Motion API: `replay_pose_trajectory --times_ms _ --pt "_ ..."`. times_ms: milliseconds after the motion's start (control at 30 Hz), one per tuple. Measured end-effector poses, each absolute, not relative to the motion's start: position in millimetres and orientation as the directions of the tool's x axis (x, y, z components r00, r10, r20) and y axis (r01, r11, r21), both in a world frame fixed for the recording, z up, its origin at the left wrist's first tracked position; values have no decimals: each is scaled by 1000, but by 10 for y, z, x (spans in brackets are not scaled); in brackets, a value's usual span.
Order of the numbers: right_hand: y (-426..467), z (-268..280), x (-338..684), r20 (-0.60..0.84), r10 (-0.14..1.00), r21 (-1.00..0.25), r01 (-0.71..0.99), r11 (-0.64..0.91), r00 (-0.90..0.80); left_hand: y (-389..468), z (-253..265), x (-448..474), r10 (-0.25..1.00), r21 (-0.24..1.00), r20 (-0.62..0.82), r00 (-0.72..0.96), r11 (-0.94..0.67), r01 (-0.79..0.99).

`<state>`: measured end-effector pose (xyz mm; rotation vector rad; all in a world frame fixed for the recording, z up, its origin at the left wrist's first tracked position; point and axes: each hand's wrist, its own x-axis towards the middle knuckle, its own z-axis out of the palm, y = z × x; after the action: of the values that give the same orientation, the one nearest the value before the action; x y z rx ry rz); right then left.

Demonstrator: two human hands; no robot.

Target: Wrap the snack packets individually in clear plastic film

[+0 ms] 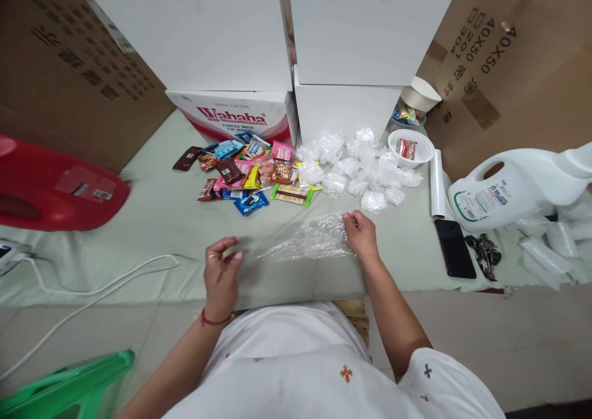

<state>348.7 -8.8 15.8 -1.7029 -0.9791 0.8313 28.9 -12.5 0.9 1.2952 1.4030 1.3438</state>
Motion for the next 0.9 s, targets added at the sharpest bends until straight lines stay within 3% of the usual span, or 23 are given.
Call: replay_pose_trajectory --times_ms 67,133,233,333,400,500,633,700,800,900 --pt "-91 146 3452 -124 890 -955 189 -227 439 -168 100 436 923 855 382 -32 -340 391" --pt "-89 134 3427 -147 884 -960 153 -236 443 -162 170 637 843 716 482 238 -536 448" --pt "-96 137 3420 -155 885 -963 133 -235 440 -46 174 936 756 659 419 502 -634 405" --pt "-128 150 3460 -171 881 -963 113 -243 441 106 93 1099 735 680 333 591 -621 390" --pt "-157 141 3504 -189 871 -964 83 -253 453 168 41 1114 760 717 324 563 -586 379" --pt "-201 66 3574 -234 848 -961 18 -276 476 205 0 1047 902 849 279 329 -392 354" --pt "-267 -97 3667 -275 840 -940 51 -336 467 238 -15 937 999 980 33 10 -34 194" --pt "-312 -111 3726 -181 860 -916 237 -325 478 250 -19 906 997 989 -53 -50 60 133" --pt "-384 50 3780 151 845 -806 559 -196 513 235 -19 903 992 988 -105 -71 112 104" --pt "-428 304 3687 323 871 -739 674 -14 371 197 -14 953 992 990 -109 -58 114 84"
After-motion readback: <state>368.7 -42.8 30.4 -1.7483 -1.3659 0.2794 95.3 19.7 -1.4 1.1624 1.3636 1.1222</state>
